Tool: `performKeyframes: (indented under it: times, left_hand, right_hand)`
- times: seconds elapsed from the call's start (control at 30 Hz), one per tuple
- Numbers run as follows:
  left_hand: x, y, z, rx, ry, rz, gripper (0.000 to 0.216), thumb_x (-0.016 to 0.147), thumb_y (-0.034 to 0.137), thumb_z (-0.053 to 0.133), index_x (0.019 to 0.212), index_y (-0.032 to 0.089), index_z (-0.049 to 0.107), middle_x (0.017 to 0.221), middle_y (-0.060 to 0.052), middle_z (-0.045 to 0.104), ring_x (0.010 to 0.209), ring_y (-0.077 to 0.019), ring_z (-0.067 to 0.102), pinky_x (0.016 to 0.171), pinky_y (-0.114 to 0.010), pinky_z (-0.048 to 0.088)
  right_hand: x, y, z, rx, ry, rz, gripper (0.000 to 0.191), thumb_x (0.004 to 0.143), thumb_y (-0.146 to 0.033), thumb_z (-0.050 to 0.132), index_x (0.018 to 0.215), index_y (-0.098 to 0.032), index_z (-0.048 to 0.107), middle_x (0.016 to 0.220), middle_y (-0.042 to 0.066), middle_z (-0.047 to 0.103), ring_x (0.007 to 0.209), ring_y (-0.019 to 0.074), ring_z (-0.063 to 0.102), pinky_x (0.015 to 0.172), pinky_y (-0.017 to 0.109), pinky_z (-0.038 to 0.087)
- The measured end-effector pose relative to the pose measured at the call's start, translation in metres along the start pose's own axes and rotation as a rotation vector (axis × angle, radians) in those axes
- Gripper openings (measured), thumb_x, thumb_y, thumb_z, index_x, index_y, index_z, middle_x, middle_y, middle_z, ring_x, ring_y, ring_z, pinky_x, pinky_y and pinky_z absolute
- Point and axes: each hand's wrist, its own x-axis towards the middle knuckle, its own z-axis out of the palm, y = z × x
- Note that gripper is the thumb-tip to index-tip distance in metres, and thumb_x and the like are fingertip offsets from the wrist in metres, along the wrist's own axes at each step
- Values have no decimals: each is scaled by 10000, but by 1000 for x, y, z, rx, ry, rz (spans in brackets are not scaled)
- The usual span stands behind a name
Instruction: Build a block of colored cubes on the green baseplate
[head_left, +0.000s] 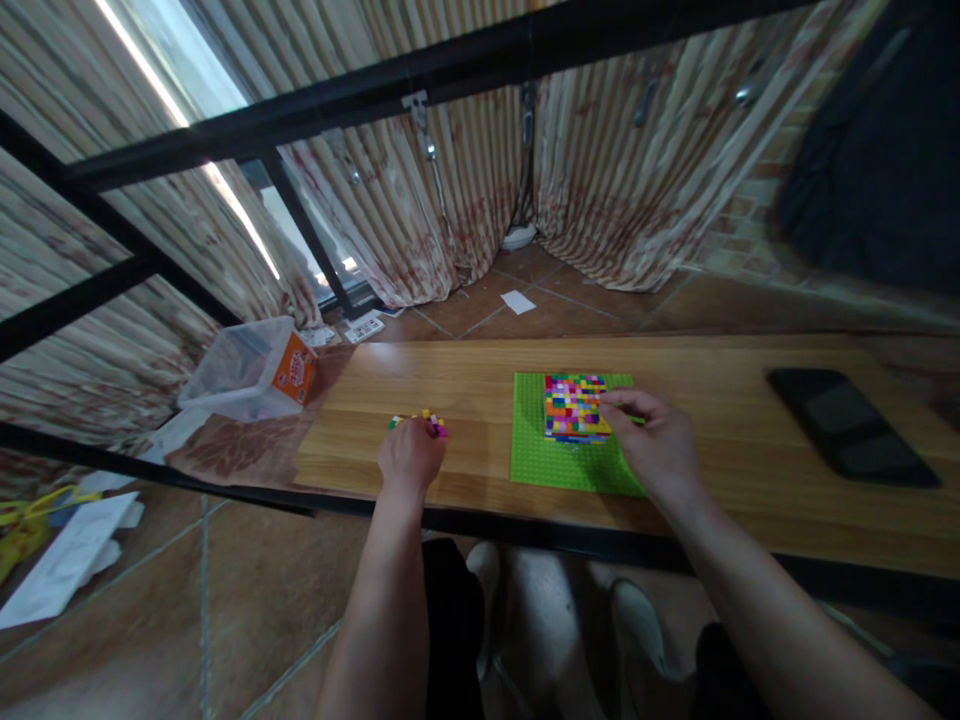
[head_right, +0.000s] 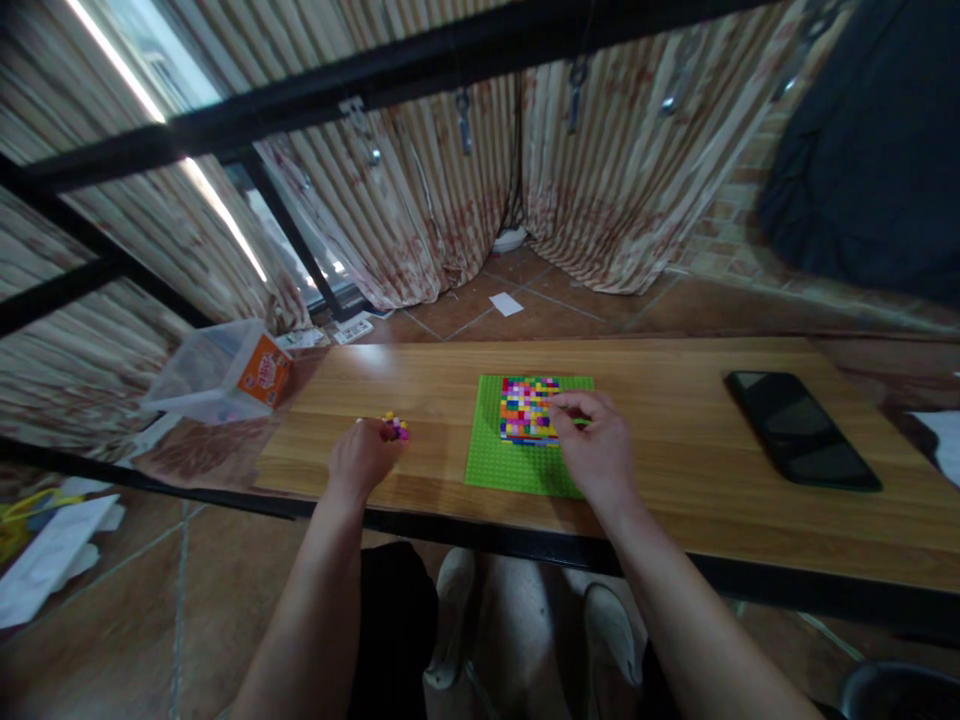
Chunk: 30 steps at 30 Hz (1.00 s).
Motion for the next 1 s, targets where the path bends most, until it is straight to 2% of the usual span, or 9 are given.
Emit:
performKeyframes:
  times: [0.2,0.43,0.5,0.57,0.63,0.77,0.87,1.0]
  left_hand:
    - [0,9,8,85,-38,38,255,881,264,503,932,178,738,1009,-134,738,1032,-267,665,858,-339,474]
    - [1,12,5,21,20,113,229,881,221,509,938,155,721,975,-139,732,1001,-267,669,872,-350,475]
    - [1,16,3,-79,22,151,189,855,225,553,923,167,719,936,-123,735,947,-263,678,841,-353,483]
    - [0,24,4,-243,-8,197,155,823,219,598,912,172,715,907,-106,739,880,-246,685,807,-349,491]
    - [-3,35,7,-472,-60,263,128,804,212,622,895,175,705,883,-87,741,820,-220,689,777,-333,501]
    - [-16,61,14,-871,-179,388,98,799,208,634,883,196,682,885,-54,740,827,-192,696,794,-315,517]
    - [-27,78,17,-1020,-273,439,128,802,193,631,918,205,685,937,-46,740,897,-190,699,860,-325,518]
    - [-36,93,19,-1176,-328,439,138,796,183,646,918,213,704,923,-32,743,915,-177,696,882,-315,511]
  right_hand:
    - [-1,-7,-1,-48,6,-44,193,793,-362,608,794,-208,725,932,78,706,843,217,648,800,375,512]
    - [1,-5,-1,-57,14,-61,177,808,-342,607,808,-208,724,973,87,682,861,218,643,756,368,529]
    - [-1,-10,0,-70,45,-103,175,823,-334,604,823,-200,718,1001,96,668,890,229,641,747,373,535]
    - [-4,-18,1,-79,66,-188,169,847,-321,594,842,-199,711,1012,96,661,941,239,637,808,400,530]
    - [-10,-28,3,-19,21,-267,157,883,-302,571,884,-217,703,1021,82,669,969,227,637,861,406,519]
    - [-22,-44,9,81,-221,-335,161,920,-262,551,1010,-240,683,994,58,696,948,192,651,851,358,516]
    - [-26,-48,12,90,-304,-287,180,912,-264,577,1055,-232,680,984,54,709,898,182,656,819,341,515]
    - [-25,-46,15,212,-310,-159,143,896,-271,599,967,-223,713,900,33,733,835,173,667,767,319,519]
